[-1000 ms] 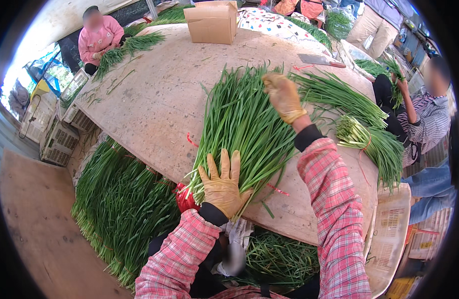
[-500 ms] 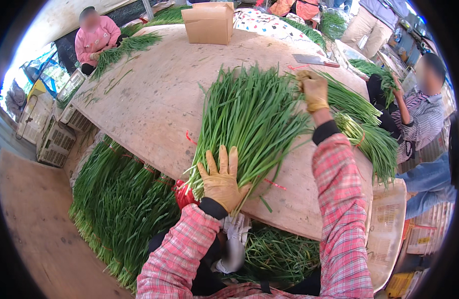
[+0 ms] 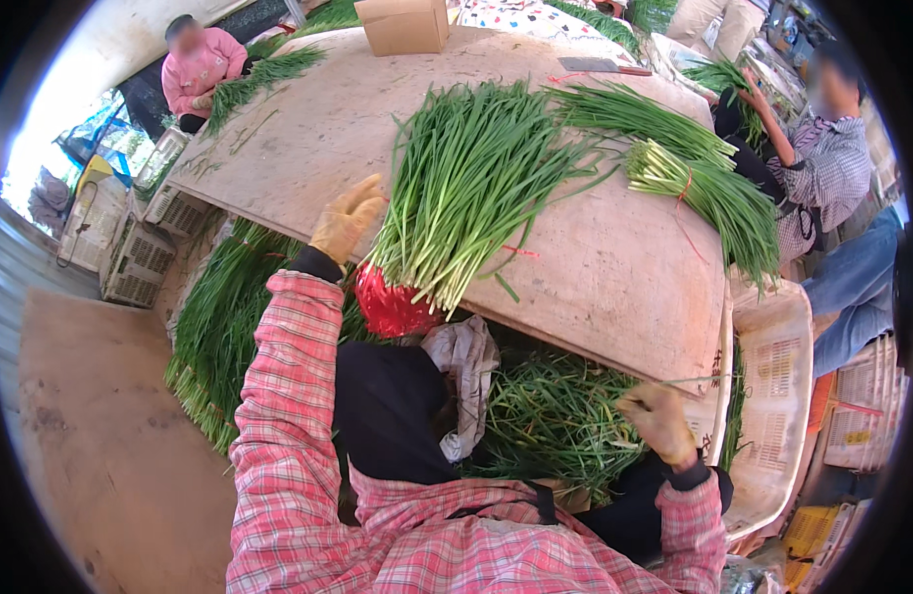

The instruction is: The person bunches green chives by hand, secures the bundle with a red tie, and places the bundle into a plastic crate.

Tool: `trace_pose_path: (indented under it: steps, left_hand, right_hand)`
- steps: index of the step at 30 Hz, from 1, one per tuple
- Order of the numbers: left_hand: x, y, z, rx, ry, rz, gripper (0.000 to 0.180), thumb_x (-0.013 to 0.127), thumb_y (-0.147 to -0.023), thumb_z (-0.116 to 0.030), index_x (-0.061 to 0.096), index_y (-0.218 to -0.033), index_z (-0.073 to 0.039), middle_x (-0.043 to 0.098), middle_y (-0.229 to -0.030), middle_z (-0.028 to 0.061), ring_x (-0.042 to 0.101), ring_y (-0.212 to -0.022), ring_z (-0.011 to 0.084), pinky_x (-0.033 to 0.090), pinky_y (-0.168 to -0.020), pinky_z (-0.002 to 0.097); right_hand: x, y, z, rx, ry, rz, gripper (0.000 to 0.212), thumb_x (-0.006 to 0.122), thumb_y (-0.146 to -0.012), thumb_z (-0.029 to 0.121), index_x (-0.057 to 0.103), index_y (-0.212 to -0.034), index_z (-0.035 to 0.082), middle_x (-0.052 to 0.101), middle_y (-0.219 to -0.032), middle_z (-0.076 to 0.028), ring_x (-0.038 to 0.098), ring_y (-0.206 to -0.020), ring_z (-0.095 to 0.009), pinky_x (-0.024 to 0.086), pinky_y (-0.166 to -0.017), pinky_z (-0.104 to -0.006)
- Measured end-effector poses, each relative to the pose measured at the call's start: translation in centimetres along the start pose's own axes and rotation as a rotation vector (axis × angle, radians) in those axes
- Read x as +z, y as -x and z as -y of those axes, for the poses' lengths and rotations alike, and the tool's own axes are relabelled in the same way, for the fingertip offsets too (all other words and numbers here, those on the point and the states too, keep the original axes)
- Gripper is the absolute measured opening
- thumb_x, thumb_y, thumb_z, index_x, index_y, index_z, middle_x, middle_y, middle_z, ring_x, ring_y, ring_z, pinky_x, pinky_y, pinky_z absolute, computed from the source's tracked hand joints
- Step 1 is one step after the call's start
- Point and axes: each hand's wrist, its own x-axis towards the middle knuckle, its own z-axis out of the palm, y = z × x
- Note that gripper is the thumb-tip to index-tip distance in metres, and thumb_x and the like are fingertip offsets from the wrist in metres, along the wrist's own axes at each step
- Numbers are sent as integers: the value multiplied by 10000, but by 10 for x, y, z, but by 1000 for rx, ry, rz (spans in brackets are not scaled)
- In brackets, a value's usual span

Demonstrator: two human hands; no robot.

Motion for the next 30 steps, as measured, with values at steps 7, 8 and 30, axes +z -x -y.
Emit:
trace_pose_path:
  steps: [7,8,30]
  left_hand:
    - [31,54,-4,-204,-50,-204,316,617,-873,-169,626,-1126,21,684,-962,76,609,-895,134,485,-805,280]
    - [42,53,-8,-107,-210,-142,367,675,-827,-216,634,-1111,14,693,-920,100,636,-832,151,500,-758,300]
    - [65,-56,0,-186,-680,272,525,746,-656,-516,645,-766,-13,654,-836,201,627,-849,339,485,-755,416]
  right_hand:
    - [-52,112,-68,183,-189,-449,95,631,-798,-28,645,-888,-5,606,-766,-26,514,-674,-99,424,-625,-238]
    - [-54,120,-76,197,-163,-450,79,623,-812,-21,651,-883,-1,611,-781,-31,519,-679,-96,429,-630,-226]
    - [136,-208,153,-413,232,-310,234,607,-833,317,646,-929,107,639,-724,-150,627,-681,-348,484,-612,-452]
